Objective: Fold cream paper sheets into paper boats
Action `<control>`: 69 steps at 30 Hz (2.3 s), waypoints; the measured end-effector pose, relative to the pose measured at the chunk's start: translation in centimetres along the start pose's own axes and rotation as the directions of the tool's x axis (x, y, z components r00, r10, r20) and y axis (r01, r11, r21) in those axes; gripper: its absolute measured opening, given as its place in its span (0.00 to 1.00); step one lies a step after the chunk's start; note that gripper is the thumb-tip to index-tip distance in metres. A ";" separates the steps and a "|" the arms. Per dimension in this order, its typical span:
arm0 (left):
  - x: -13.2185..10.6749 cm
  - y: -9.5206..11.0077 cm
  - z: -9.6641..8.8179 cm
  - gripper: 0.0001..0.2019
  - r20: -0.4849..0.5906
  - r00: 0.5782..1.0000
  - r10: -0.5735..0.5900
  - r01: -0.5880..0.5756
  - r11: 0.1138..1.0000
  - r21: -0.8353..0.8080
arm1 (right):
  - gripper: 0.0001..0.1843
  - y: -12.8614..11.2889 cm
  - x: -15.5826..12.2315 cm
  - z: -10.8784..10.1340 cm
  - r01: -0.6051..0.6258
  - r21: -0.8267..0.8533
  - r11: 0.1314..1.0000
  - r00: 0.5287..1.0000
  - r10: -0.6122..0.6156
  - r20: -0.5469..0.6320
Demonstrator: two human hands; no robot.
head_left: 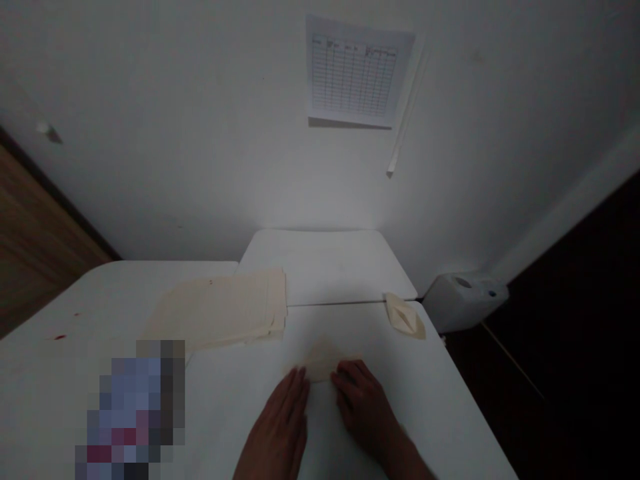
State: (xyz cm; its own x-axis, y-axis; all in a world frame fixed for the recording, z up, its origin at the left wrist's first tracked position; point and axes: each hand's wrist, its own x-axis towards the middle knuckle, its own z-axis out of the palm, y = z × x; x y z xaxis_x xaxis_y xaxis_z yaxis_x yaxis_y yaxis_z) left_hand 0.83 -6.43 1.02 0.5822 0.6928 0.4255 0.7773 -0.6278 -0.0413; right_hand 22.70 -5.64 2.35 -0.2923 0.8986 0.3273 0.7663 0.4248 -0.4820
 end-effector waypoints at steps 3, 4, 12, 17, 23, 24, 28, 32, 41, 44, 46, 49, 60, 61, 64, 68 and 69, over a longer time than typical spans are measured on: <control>1.2 0.0 -0.8 0.26 0.058 0.996 0.066 -0.063 0.997 -0.045 | 0.23 0.1 -0.2 0.2 0.005 -0.041 0.999 1.000 -0.005 0.005; 1.4 0.0 -1.0 0.26 0.069 0.995 0.077 -0.073 0.996 -0.054 | 0.23 0.1 -0.3 0.3 0.008 -0.061 0.998 1.000 -0.008 0.006; 1.3 0.0 -0.7 0.27 0.062 0.996 0.059 -0.053 0.994 -0.093 | 0.28 -1.6 -1.1 1.8 0.088 -0.179 0.980 0.996 -0.086 0.019; 1.2 -0.3 -0.3 0.27 0.087 0.993 0.084 -0.079 0.995 -0.065 | 0.30 -2.4 -1.0 2.0 0.059 -0.164 0.985 0.993 -0.041 0.112; 0.3 -0.4 0.5 0.28 0.085 0.995 0.052 -0.051 0.999 -0.009 | 0.33 -1.5 -1.6 2.6 -0.020 -0.192 0.981 0.998 0.031 0.052; 0.1 -0.5 0.6 0.29 0.078 0.996 0.031 -0.032 0.999 0.006 | 0.35 -1.1 -1.8 2.6 -0.028 -0.204 0.979 0.998 0.038 0.046; -0.6 -0.5 0.7 0.33 0.044 0.998 -0.042 0.039 0.998 0.052 | 0.37 0.6 -2.5 2.2 -0.040 -0.255 0.966 0.996 0.058 0.065; -0.8 -0.6 0.6 0.33 0.036 0.998 -0.049 0.048 0.998 0.043 | 0.37 1.7 -3.1 1.5 -0.074 -0.291 0.954 0.993 0.098 0.069; -0.3 -0.5 0.0 0.32 0.029 0.998 -0.051 0.049 0.997 0.056 | 0.35 3.2 -4.2 0.0 -0.144 -0.321 0.936 0.987 0.159 0.021; -0.2 -0.4 -0.3 0.32 0.031 0.998 -0.055 0.054 0.997 0.052 | 0.33 3.4 -4.2 -0.1 -0.165 -0.323 0.932 0.985 0.173 -0.005; -0.2 -0.5 -0.2 0.30 0.023 0.998 -0.064 0.063 0.997 0.038 | 0.30 3.3 -4.0 0.0 -0.177 -0.329 0.928 0.984 0.177 -0.031; 0.2 -1.0 0.2 0.25 -0.007 0.997 -0.073 0.073 0.997 0.005 | 0.26 3.1 -3.4 0.1 -0.206 -0.351 0.913 0.978 0.182 -0.100; 5.2 -2.8 1.2 0.14 0.043 0.986 -0.160 0.165 0.960 -0.226 | 0.22 2.3 1.7 -1.4 -0.110 -0.125 0.986 0.994 0.111 -0.002; 5.3 -2.9 1.5 0.16 0.041 0.986 -0.163 0.168 0.952 -0.255 | 0.22 2.3 2.0 -1.5 -0.111 -0.102 0.989 0.994 0.113 0.012; 5.2 -3.1 2.2 0.17 0.029 0.981 -0.190 0.189 0.927 -0.325 | 0.23 2.4 2.6 -1.8 -0.130 -0.053 0.990 0.991 0.131 0.029; 5.1 -3.3 2.6 0.18 0.005 0.974 -0.228 0.212 0.895 -0.392 | 0.23 2.7 3.0 -1.7 -0.159 0.003 0.987 0.987 0.159 0.017; 5.1 -3.2 2.6 0.18 0.003 0.970 -0.241 0.223 0.889 -0.399 | 0.23 2.8 3.0 -1.6 -0.162 0.019 0.987 0.987 0.162 0.010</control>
State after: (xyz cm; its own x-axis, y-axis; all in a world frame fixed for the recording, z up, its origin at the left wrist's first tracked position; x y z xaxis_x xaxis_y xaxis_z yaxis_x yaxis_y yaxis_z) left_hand 1.91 0.08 0.98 0.3780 0.8250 0.4201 0.7255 -0.5458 0.4191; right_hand 24.85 -1.92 3.29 -0.1705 0.9565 0.2368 0.7923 0.2759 -0.5442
